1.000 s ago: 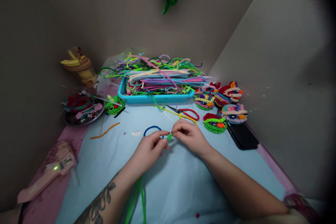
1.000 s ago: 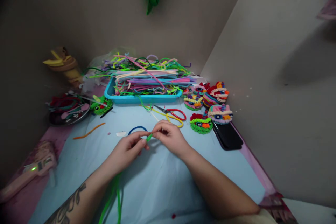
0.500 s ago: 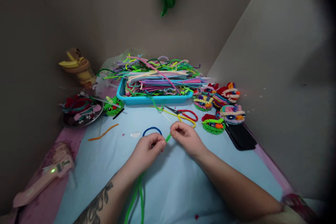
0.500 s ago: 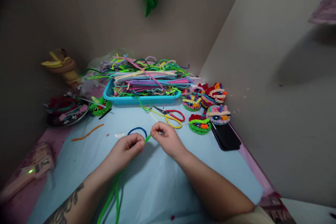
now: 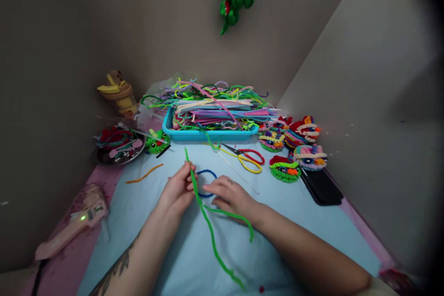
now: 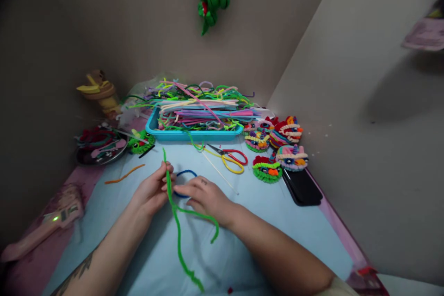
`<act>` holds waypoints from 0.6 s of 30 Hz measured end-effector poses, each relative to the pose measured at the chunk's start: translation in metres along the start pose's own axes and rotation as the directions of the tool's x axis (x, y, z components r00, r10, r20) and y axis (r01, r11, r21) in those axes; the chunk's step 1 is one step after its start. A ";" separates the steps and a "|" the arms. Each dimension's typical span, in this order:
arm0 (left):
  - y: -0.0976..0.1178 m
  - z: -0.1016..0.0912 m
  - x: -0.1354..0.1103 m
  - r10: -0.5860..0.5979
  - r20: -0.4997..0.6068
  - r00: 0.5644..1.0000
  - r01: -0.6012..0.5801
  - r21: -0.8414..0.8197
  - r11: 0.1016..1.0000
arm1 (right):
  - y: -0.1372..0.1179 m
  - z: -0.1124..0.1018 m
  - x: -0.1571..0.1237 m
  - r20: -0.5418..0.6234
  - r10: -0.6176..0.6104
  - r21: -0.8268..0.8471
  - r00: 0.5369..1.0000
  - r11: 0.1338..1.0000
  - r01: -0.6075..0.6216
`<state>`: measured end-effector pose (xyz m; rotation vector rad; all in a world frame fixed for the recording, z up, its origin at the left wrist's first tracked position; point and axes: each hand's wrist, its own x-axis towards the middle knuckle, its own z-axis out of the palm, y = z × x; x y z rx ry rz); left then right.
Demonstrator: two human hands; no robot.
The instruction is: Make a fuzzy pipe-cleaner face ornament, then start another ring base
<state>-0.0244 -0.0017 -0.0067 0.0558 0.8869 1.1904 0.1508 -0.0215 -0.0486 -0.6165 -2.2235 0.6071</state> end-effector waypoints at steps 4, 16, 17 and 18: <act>0.000 0.002 0.001 0.026 -0.048 0.999 -0.029 -0.066 0.997 | -0.006 0.007 0.001 0.013 -0.058 0.025 0.998 0.998 0.057; 0.005 -0.006 0.004 0.194 -0.100 0.976 -0.210 -0.191 0.959 | 0.010 -0.010 0.002 -0.200 0.761 0.886 0.618 0.409 -0.218; 0.006 -0.006 0.004 0.211 -0.110 0.971 -0.229 -0.194 0.954 | 0.012 -0.012 0.003 -0.183 0.783 0.915 0.594 0.356 -0.188; 0.007 -0.005 0.004 0.223 -0.122 0.967 -0.244 -0.195 0.950 | 0.014 -0.014 0.004 -0.170 0.799 0.932 0.576 0.320 -0.168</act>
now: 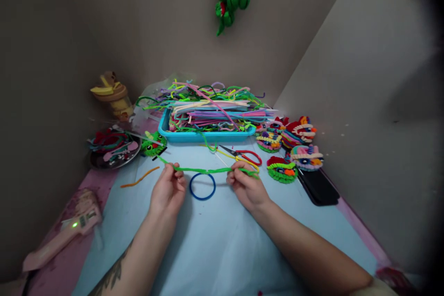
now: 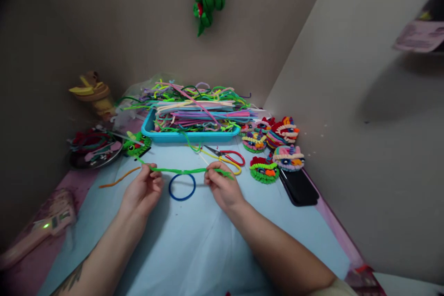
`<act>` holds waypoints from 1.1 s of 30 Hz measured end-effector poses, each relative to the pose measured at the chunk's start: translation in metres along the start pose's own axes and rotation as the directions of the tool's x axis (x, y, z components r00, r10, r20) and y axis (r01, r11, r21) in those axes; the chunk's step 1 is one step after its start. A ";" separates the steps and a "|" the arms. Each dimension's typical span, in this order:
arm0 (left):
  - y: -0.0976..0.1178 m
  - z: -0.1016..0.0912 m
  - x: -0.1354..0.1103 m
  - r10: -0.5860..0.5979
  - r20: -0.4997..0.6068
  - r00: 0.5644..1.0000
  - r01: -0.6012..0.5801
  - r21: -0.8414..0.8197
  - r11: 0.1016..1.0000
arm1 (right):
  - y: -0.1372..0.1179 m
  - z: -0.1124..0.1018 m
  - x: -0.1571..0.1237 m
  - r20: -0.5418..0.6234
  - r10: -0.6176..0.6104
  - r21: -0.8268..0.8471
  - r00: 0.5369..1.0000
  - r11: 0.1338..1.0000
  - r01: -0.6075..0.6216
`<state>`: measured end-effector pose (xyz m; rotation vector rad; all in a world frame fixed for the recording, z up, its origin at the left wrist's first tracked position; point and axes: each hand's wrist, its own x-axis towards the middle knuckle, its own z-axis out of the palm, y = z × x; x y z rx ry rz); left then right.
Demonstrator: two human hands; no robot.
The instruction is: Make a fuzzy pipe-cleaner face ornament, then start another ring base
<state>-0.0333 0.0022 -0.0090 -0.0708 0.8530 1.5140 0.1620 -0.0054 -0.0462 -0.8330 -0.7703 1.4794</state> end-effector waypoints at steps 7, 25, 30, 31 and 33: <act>0.005 0.005 -0.001 0.077 -0.023 0.997 -0.077 0.007 0.997 | -0.010 -0.009 0.011 -0.157 0.007 0.012 0.988 1.000 -0.005; 0.008 0.003 -0.004 0.239 0.035 0.970 -0.241 0.064 0.968 | -0.006 -0.023 0.018 -0.189 -0.184 -0.284 0.965 0.951 0.126; 0.011 0.005 -0.001 0.175 -0.041 0.984 -0.174 0.017 0.985 | -0.018 -0.017 0.014 -0.139 -0.193 -0.270 0.971 0.951 0.150; 0.012 0.006 -0.001 0.154 -0.055 0.986 -0.154 0.002 0.988 | -0.020 -0.016 0.014 -0.147 -0.202 -0.261 0.968 0.952 0.159; 0.013 0.007 0.000 0.132 -0.059 0.989 -0.134 -0.033 0.990 | -0.022 -0.014 0.013 -0.172 -0.211 -0.243 0.962 0.956 0.166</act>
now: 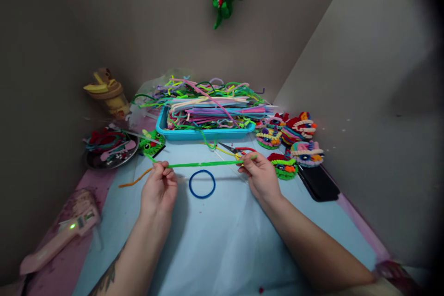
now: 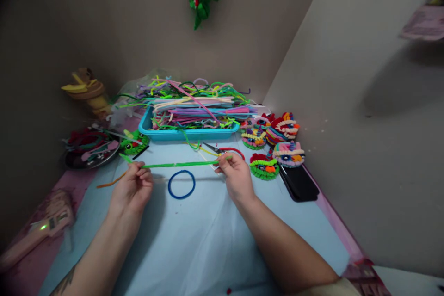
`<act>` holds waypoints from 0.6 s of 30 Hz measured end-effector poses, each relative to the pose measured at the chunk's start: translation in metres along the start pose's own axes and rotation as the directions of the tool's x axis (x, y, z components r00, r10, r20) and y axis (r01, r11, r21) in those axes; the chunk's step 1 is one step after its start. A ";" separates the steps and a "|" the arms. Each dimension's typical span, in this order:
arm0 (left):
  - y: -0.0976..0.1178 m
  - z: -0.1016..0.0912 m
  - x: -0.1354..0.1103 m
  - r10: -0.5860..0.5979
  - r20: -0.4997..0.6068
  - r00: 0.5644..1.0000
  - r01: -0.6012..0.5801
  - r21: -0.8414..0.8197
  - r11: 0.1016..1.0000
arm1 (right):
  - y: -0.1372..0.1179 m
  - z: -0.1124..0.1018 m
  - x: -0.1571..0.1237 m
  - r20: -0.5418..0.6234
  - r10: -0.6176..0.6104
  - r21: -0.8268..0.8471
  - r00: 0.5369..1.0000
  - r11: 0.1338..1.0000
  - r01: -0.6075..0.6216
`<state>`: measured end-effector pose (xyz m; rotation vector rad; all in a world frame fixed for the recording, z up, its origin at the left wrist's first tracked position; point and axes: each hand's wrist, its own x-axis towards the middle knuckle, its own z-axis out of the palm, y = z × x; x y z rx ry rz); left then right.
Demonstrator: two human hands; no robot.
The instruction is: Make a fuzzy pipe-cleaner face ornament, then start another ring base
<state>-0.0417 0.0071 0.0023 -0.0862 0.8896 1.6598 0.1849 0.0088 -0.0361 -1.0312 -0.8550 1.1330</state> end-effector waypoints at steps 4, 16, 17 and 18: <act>0.001 0.000 0.002 0.026 0.050 0.998 -0.024 -0.036 0.999 | 0.002 0.001 0.001 0.003 0.025 0.017 1.000 1.000 -0.025; 0.004 -0.004 0.005 0.157 0.115 0.981 -0.158 -0.002 0.987 | 0.001 -0.001 0.002 0.122 0.185 0.207 0.975 0.956 -0.207; 0.004 -0.003 0.005 0.163 0.113 0.980 -0.165 0.002 0.986 | 0.001 -0.001 0.002 0.117 0.186 0.205 0.976 0.957 -0.207; 0.003 -0.003 0.005 0.168 0.109 0.980 -0.169 0.006 0.986 | 0.001 0.000 0.003 0.108 0.186 0.200 0.977 0.958 -0.205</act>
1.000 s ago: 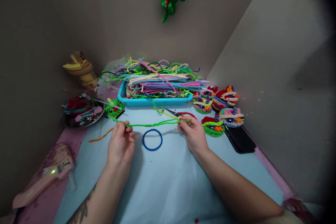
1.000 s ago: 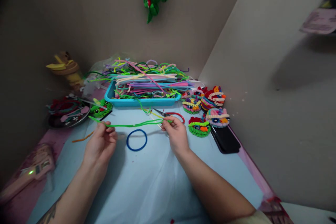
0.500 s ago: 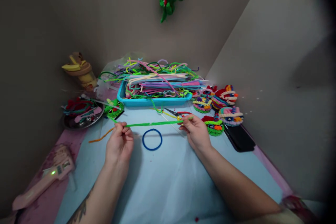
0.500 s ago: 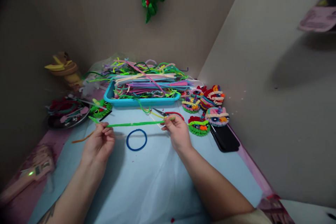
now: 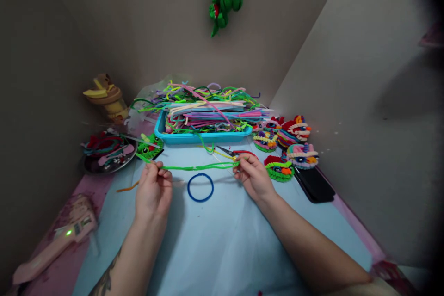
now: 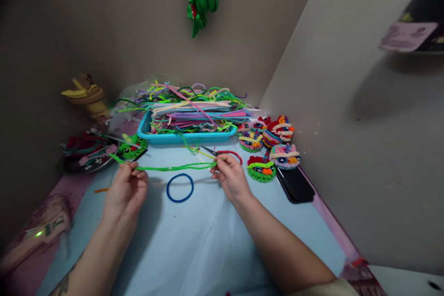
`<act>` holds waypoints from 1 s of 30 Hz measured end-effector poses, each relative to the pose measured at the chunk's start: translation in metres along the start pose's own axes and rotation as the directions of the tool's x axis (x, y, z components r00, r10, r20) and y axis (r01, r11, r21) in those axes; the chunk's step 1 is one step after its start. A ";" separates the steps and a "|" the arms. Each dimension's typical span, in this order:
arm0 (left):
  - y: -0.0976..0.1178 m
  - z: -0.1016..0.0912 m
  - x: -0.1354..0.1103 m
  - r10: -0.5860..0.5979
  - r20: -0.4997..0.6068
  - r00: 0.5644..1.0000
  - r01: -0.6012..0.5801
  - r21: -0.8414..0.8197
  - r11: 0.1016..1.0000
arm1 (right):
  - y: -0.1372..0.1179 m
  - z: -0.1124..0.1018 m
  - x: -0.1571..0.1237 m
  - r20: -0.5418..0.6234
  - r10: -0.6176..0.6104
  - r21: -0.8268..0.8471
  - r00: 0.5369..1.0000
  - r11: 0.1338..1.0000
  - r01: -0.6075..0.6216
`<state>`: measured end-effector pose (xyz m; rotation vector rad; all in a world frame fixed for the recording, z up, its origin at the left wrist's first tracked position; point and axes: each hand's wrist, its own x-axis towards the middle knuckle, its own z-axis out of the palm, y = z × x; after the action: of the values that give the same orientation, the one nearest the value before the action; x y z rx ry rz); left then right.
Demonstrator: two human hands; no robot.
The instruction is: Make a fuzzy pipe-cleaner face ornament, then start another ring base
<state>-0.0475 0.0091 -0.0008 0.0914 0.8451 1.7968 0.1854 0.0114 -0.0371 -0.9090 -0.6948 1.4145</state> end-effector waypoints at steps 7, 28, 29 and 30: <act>0.000 0.000 0.000 0.012 0.005 1.000 -0.012 0.009 1.000 | 0.002 -0.001 0.003 -0.086 -0.019 -0.051 0.996 0.999 0.015; 0.005 0.004 0.000 0.028 -0.057 0.998 -0.027 0.005 1.000 | -0.004 -0.006 0.003 -0.005 0.117 -0.142 0.993 0.983 -0.116; 0.006 0.004 0.000 0.031 -0.061 0.998 -0.030 0.008 1.000 | -0.005 -0.006 0.002 0.022 0.128 -0.145 0.992 0.982 -0.124; 0.006 0.003 0.000 0.035 -0.066 0.997 -0.034 0.010 0.999 | -0.006 -0.007 0.002 0.055 0.142 -0.153 0.988 0.979 -0.132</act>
<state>-0.0506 0.0100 0.0050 0.0531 0.9038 1.8370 0.1942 0.0129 -0.0359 -1.0475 -0.8081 1.5351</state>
